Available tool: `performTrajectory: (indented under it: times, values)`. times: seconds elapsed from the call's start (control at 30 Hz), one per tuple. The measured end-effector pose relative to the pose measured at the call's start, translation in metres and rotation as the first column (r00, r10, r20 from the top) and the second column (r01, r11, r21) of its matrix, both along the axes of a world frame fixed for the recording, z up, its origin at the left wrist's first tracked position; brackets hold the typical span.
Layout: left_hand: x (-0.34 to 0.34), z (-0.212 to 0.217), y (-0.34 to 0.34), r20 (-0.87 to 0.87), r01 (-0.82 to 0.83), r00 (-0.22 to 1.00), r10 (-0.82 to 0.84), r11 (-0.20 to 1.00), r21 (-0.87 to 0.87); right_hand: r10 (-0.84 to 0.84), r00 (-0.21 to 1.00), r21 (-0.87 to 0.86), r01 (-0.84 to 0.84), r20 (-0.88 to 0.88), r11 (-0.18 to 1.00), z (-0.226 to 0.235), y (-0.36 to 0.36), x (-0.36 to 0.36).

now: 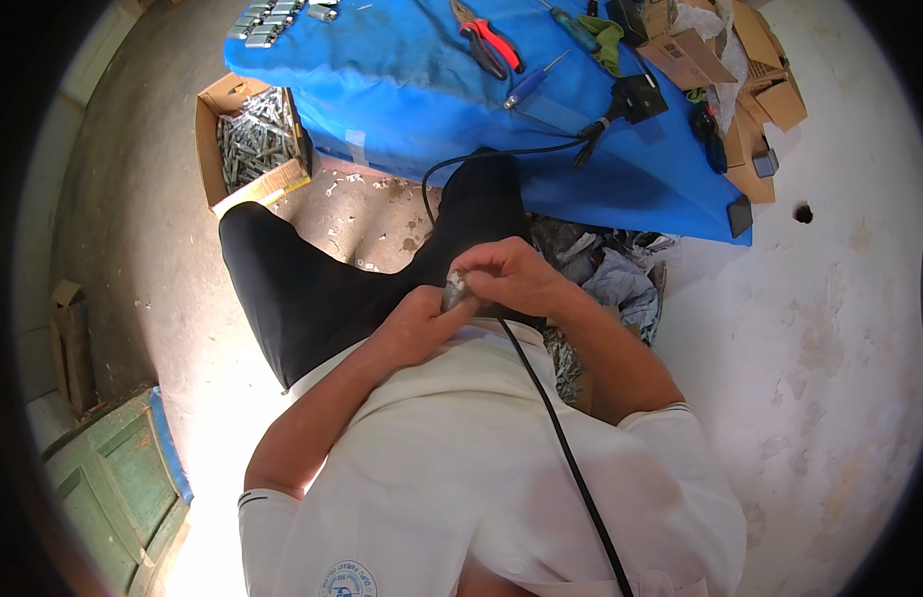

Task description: The person sits on the floor and assembles small metallic cylindrical components using a screwdriver and pliers. They tighten parts with the screwdriver, then use pliers to grip and adjust the assembly, repeating these steps on multiple units arranged on a blue cloth.

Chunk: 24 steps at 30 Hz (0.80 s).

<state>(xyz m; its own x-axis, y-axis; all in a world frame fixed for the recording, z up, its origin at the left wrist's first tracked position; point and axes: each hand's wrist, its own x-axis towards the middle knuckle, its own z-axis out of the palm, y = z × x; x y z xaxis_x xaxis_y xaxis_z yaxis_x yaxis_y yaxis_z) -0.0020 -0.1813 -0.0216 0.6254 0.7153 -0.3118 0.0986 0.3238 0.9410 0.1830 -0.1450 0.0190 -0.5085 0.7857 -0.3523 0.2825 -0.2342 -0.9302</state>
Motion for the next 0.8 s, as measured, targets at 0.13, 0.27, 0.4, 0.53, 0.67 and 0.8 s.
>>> performTrajectory:
  times: [0.13, 0.27, 0.4, 0.53, 0.67, 0.8]
  values:
    - [-0.001, -0.003, 0.0, -0.038, 0.028, 0.999, -0.027, 1.0, 0.007, 0.053, 0.997, 0.096, -0.058, 0.06, 0.994, -0.001, 0.001, 0.0]
    - [-0.003, 0.002, 0.002, -0.096, 0.077, 0.992, -0.079, 0.997, -0.025, 0.055, 0.993, 0.11, -0.067, 0.106, 0.992, 0.0, -0.004, 0.0]
    - [-0.003, -0.007, 0.002, -0.033, 0.093, 0.995, -0.095, 0.995, -0.043, 0.078, 0.991, 0.012, -0.079, 0.105, 0.997, -0.005, -0.005, 0.003]
    - [-0.004, -0.008, 0.001, 0.043, 0.08, 0.996, -0.077, 0.992, -0.094, 0.07, 0.996, 0.026, -0.071, 0.061, 0.997, -0.012, -0.007, 0.001]
    - [-0.007, -0.004, 0.001, 0.056, 0.076, 0.996, -0.068, 0.984, -0.159, 0.075, 0.996, 0.054, -0.078, 0.057, 0.995, -0.011, -0.007, -0.003]
    - [-0.009, -0.002, 0.001, 0.1, 0.077, 0.994, -0.054, 0.969, -0.235, 0.075, 0.996, 0.062, -0.078, 0.049, 0.995, -0.013, -0.007, -0.006]
